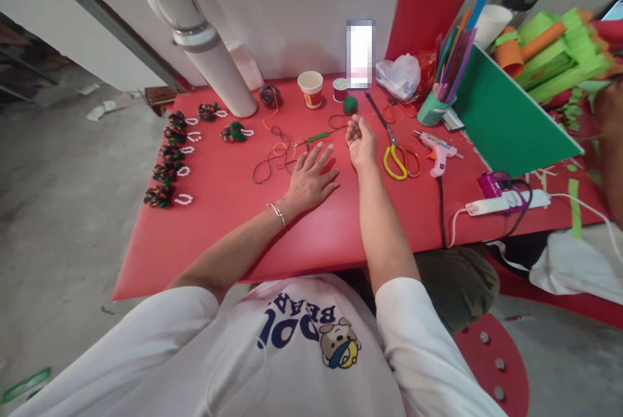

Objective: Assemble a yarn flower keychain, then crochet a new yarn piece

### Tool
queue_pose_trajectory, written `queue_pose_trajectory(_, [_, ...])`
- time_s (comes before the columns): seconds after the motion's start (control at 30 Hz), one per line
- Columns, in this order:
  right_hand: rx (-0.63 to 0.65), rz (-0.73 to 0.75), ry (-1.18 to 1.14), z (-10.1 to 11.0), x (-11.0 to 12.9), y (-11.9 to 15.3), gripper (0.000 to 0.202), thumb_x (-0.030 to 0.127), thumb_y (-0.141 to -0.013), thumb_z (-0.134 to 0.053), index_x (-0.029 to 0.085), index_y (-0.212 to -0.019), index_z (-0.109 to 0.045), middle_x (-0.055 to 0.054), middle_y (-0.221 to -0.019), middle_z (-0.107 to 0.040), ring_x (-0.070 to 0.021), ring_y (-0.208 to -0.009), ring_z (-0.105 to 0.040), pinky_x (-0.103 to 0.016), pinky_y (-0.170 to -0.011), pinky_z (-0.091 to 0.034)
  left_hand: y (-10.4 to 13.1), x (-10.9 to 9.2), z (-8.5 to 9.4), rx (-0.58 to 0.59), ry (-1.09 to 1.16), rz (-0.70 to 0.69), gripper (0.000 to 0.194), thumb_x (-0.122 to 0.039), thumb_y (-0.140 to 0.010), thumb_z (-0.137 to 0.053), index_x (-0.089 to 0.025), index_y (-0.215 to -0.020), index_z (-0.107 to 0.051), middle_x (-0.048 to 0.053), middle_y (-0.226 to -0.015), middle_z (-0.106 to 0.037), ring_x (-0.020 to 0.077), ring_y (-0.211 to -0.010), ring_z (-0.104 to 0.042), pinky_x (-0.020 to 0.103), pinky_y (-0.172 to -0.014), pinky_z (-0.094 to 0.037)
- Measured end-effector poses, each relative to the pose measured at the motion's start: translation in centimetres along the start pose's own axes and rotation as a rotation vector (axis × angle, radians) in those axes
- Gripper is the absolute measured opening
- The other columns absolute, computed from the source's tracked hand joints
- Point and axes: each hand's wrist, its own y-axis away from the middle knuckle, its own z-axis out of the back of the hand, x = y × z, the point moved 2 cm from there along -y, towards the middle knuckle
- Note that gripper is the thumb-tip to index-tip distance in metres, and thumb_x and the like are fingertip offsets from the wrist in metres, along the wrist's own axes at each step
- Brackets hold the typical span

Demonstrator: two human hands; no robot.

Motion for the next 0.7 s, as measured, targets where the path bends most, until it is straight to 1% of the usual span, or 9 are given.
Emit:
queue_pose_trajectory(0.13, [-0.009,-0.016,-0.02,-0.1,0.0,0.4,0.013,0.029,-0.098,-0.065,0.021,-0.093,-0.074,0.003,-0.079,-0.076,-0.0049,-0.066,-0.067,-0.015,-0.061,-0.054,0.4,0.1,0.1,0.001,-0.035,-0.004,0.034,-0.05,-0.102,-0.061,-0.023,-0.111,-0.08,0.013,-0.174,-0.038,0.039,-0.164,-0.029,0.062,-0.129,-0.028])
queue_pose_trajectory(0.23, [0.0,0.009,-0.014,-0.2,-0.1,0.5,0.013,0.028,-0.097,-0.064,0.021,-0.093,-0.074,0.004,-0.077,-0.076,-0.0047,-0.064,-0.066,-0.014,-0.059,-0.054,0.4,0.3,0.2,-0.003,-0.056,0.002,0.038,-0.054,-0.101,-0.061,-0.024,-0.114,-0.08,0.013,-0.174,-0.036,0.0405,-0.164,-0.029,0.064,-0.128,-0.029])
queue_pose_trajectory(0.37, [0.022,0.042,0.043,-0.2,-0.3,0.4,0.011,0.032,-0.094,-0.07,0.022,-0.093,-0.074,0.004,-0.077,-0.076,-0.0046,-0.063,-0.066,-0.013,-0.059,-0.054,0.4,0.1,0.3,0.021,-0.086,-0.012,0.043,-0.057,-0.103,-0.056,-0.024,-0.12,-0.078,0.012,-0.176,-0.033,0.0397,-0.165,-0.026,0.064,-0.128,-0.028])
queue_pose_trajectory(0.53, [0.05,0.054,0.055,0.1,-0.5,0.2,0.014,0.036,-0.089,-0.077,0.023,-0.093,-0.074,0.005,-0.077,-0.076,-0.0046,-0.064,-0.066,-0.014,-0.06,-0.054,1.2,-0.2,0.6,0.026,-0.124,-0.019,0.048,-0.06,-0.102,-0.056,-0.022,-0.12,-0.078,0.014,-0.175,-0.034,0.0407,-0.164,-0.027,0.064,-0.128,-0.031])
queue_pose_trajectory(0.6, [0.056,0.061,0.072,0.1,-0.6,0.0,0.013,0.035,-0.089,-0.076,0.023,-0.093,-0.074,0.004,-0.077,-0.076,-0.0052,-0.065,-0.067,-0.015,-0.062,-0.054,1.1,-0.2,0.2,0.043,-0.114,-0.027,0.05,-0.058,-0.103,-0.056,-0.02,-0.128,-0.075,0.017,-0.174,-0.036,0.0409,-0.163,-0.03,0.066,-0.129,-0.028])
queue_pose_trajectory(0.7, [0.07,0.073,0.128,0.0,-0.7,-0.1,0.014,0.036,-0.089,-0.076,0.024,-0.094,-0.074,0.004,-0.079,-0.076,-0.0057,-0.067,-0.067,-0.017,-0.063,-0.054,0.9,-0.9,-0.5,0.146,-0.029,-0.079,0.054,-0.045,-0.105,-0.054,-0.01,-0.145,-0.063,0.024,-0.166,-0.047,0.0377,-0.158,-0.042,0.063,-0.131,-0.029])
